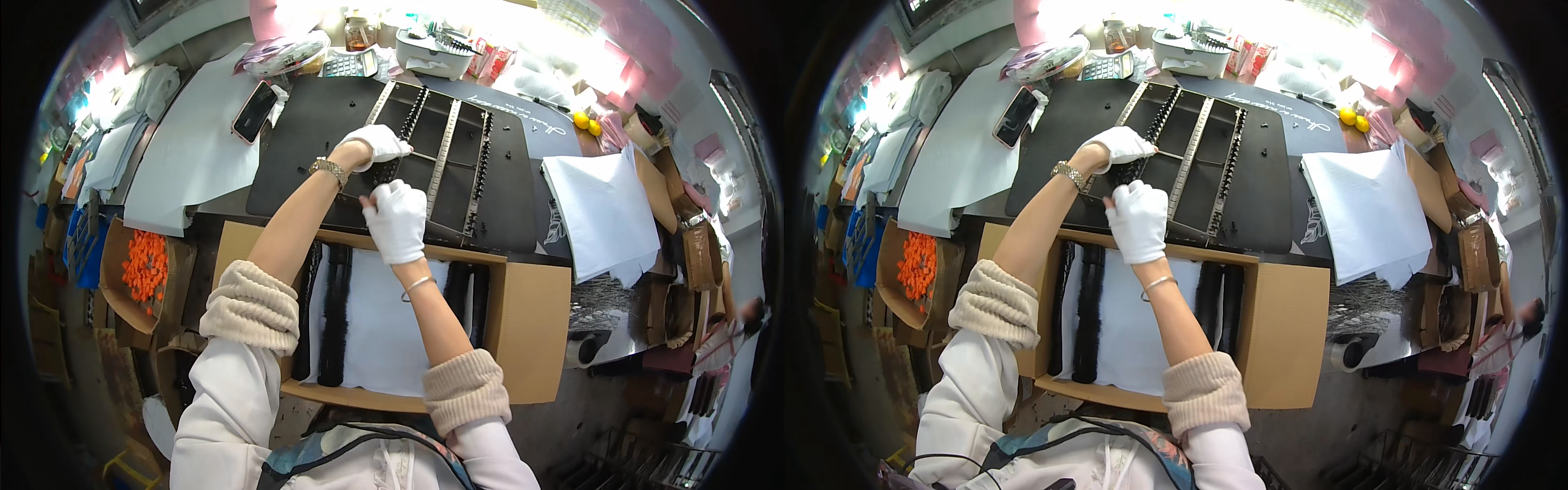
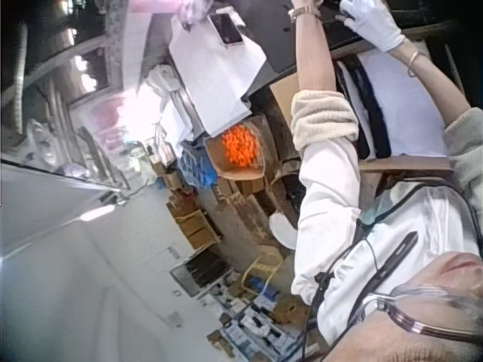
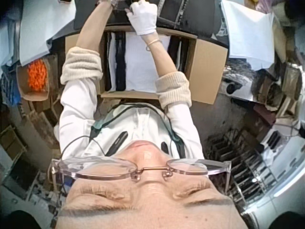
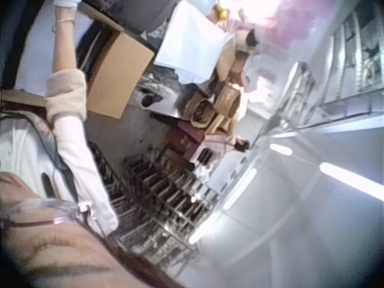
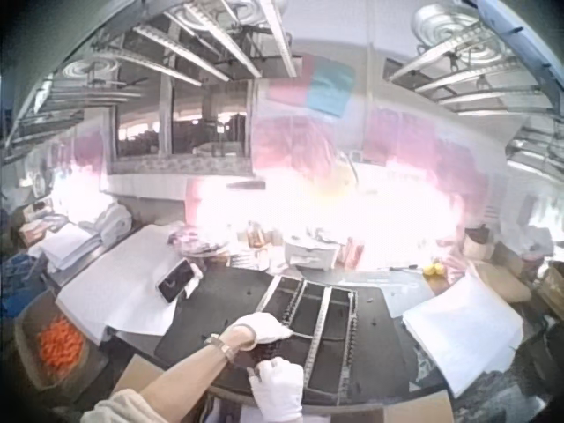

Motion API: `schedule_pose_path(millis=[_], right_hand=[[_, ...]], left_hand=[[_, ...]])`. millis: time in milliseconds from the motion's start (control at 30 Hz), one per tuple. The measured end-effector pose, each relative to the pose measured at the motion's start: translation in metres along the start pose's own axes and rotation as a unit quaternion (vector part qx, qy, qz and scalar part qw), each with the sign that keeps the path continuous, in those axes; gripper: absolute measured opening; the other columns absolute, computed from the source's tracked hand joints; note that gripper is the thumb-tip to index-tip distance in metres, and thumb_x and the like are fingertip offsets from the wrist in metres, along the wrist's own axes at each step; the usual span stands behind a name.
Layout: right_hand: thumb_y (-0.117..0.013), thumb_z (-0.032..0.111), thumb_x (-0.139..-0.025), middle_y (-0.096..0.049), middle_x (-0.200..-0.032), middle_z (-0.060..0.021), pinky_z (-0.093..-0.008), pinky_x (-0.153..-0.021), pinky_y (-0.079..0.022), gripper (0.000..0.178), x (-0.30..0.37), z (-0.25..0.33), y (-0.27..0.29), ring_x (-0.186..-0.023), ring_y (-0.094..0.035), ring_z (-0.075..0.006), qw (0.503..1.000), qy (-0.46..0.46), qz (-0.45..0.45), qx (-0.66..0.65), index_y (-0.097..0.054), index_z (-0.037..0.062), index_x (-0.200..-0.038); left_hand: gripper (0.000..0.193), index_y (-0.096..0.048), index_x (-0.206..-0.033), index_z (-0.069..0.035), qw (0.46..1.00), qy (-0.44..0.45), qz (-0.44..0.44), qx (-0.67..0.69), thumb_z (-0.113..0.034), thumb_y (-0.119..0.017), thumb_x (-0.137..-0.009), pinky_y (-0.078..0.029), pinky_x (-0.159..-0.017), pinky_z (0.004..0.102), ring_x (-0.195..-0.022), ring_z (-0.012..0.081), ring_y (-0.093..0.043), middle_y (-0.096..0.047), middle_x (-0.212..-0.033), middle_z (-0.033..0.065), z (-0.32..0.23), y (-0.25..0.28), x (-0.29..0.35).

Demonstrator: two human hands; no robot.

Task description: The person repeatedly picks small black cylindrical components from a metal rack, rolls them between gloved hands, and places them into a cardboard box lined with white paper. The person also moves the metal rack to a nearby rolling cart and retrieves it again.

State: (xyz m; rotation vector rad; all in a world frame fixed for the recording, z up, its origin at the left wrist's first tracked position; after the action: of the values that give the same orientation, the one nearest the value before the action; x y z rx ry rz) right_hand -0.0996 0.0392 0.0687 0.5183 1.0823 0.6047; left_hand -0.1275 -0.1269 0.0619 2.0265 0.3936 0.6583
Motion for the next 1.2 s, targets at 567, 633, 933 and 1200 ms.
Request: schedule_pose_path(millis=[567, 633, 933, 1200], right_hand=[[-0.084, 0.021, -0.072, -0.062, -0.079, -0.0138, -0.0433, -0.068, -0.052, 0.026, 0.000, -0.024, -0.014, -0.074, -0.064, -0.0340, 0.974, -0.136, 0.088, -0.156, -0.063, 0.0058, -0.076], [-0.084, 0.020, -0.071, -0.063, -0.080, -0.0134, -0.0419, -0.069, -0.052, 0.027, 0.000, -0.025, -0.014, -0.074, -0.064, -0.0336, 0.972, -0.137, 0.108, -0.158, -0.063, 0.0052, -0.078], [-0.076, 0.007, -0.074, -0.063, -0.083, -0.0131, -0.0377, -0.074, -0.053, 0.015, -0.006, -0.027, -0.006, -0.079, -0.065, -0.0293, 0.948, -0.154, 0.208, -0.186, -0.066, 0.0050, -0.085], [-0.061, 0.000, -0.085, -0.066, -0.092, -0.0131, -0.0359, -0.079, -0.053, 0.015, 0.029, -0.025, 0.026, -0.084, -0.066, -0.0271, 0.981, -0.119, -0.020, -0.153, -0.067, 0.0041, -0.099]], left_hand=[[0.027, -0.064, -0.100, -0.004, 0.981, -0.177, -0.006, 0.082, -0.025, -0.047, -0.093, -0.049, -0.084, 0.0351, -0.098, 0.0295, -0.062, -0.065, -0.101, 0.0130, 0.010, -0.015, 0.063], [0.027, -0.064, -0.105, -0.006, 0.976, -0.198, -0.001, 0.090, -0.025, -0.049, -0.094, -0.048, -0.087, 0.0341, -0.100, 0.0256, -0.062, -0.067, -0.103, 0.0103, 0.006, -0.014, 0.076], [0.055, -0.056, -0.131, -0.005, 0.970, -0.148, 0.051, 0.184, -0.011, -0.069, -0.078, -0.046, -0.094, 0.0309, -0.101, 0.0154, -0.060, -0.067, -0.116, 0.0114, 0.010, -0.005, 0.104], [0.042, -0.068, -0.117, -0.009, 0.953, -0.209, -0.211, 0.066, -0.007, -0.068, -0.075, -0.055, -0.084, 0.0348, -0.093, 0.0295, -0.069, -0.070, -0.107, 0.0150, 0.006, -0.028, 0.111]])
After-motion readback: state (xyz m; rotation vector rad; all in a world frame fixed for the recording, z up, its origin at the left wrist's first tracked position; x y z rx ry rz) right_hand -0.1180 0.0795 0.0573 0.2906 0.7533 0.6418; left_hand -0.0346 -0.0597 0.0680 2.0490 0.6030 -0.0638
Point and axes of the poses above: each hand's wrist, its own x-axis away from the middle knuckle, its own y-axis out of the back of the hand, z = x × y, the point moved 5 cm from there along -x, towards the middle knuckle
